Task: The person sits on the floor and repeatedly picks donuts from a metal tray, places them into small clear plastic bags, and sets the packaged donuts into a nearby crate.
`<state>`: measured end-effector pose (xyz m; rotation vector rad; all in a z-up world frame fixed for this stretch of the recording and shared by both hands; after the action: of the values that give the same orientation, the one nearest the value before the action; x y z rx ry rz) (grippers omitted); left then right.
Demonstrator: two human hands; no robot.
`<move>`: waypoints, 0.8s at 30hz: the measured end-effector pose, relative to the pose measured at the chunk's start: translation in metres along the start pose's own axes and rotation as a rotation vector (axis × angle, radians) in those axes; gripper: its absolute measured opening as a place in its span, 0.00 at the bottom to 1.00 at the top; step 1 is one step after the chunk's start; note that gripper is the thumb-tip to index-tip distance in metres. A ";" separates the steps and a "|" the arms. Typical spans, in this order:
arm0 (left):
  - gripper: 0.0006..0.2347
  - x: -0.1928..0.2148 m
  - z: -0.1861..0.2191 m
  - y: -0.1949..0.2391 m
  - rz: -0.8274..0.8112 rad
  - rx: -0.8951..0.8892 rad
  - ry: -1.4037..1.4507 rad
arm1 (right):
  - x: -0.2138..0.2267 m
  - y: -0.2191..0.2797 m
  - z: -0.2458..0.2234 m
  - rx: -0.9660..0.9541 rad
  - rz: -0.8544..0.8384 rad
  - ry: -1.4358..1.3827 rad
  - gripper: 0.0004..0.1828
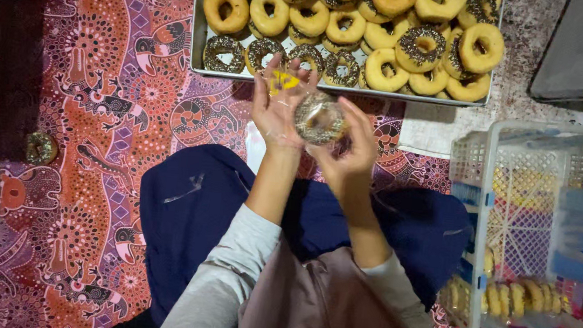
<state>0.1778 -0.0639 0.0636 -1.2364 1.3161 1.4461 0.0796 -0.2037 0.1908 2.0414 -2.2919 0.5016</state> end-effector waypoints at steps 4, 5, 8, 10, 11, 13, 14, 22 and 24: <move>0.30 -0.023 0.008 0.008 -0.056 0.006 0.028 | -0.027 -0.003 0.001 0.024 -0.075 0.160 0.37; 0.32 -0.020 0.007 0.012 -0.017 0.032 0.025 | -0.029 0.000 -0.003 0.043 -0.054 0.200 0.36; 0.33 -0.037 -0.020 0.049 -0.260 0.191 0.012 | -0.033 -0.007 -0.013 0.111 0.013 0.313 0.34; 0.29 -0.020 -0.011 0.069 -0.098 0.110 -0.353 | -0.035 -0.009 -0.015 0.153 0.054 0.376 0.35; 0.29 -0.014 -0.003 0.077 -0.019 0.059 -0.532 | -0.037 -0.012 -0.014 0.163 0.056 0.390 0.35; 0.30 -0.037 0.041 0.095 -0.154 -0.392 -1.174 | -0.038 -0.012 -0.008 0.174 0.060 0.419 0.33; 0.31 -0.051 0.056 0.108 -0.216 -0.628 -1.489 | -0.039 -0.010 -0.003 0.173 0.055 0.411 0.33; 0.19 -0.038 0.113 0.099 0.024 -0.564 -1.172 | -0.068 -0.001 0.018 0.164 -0.051 0.316 0.33; 0.21 -0.004 0.103 0.092 0.287 -0.302 -0.733 | -0.080 0.006 0.008 0.289 -0.037 0.354 0.32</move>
<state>0.0751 0.0258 0.0839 -0.5798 0.8002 2.0948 0.0861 -0.1283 0.1632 1.9037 -2.0651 1.1475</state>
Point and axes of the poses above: each hand's wrist, its own y-axis away from the middle knuckle, its own x-axis out of the back of the hand, z = x × y, the point moved 8 cm from there along -y, towards the middle knuckle, and after that the axes turned 2 degrees about -x, right-handed, at the moved point
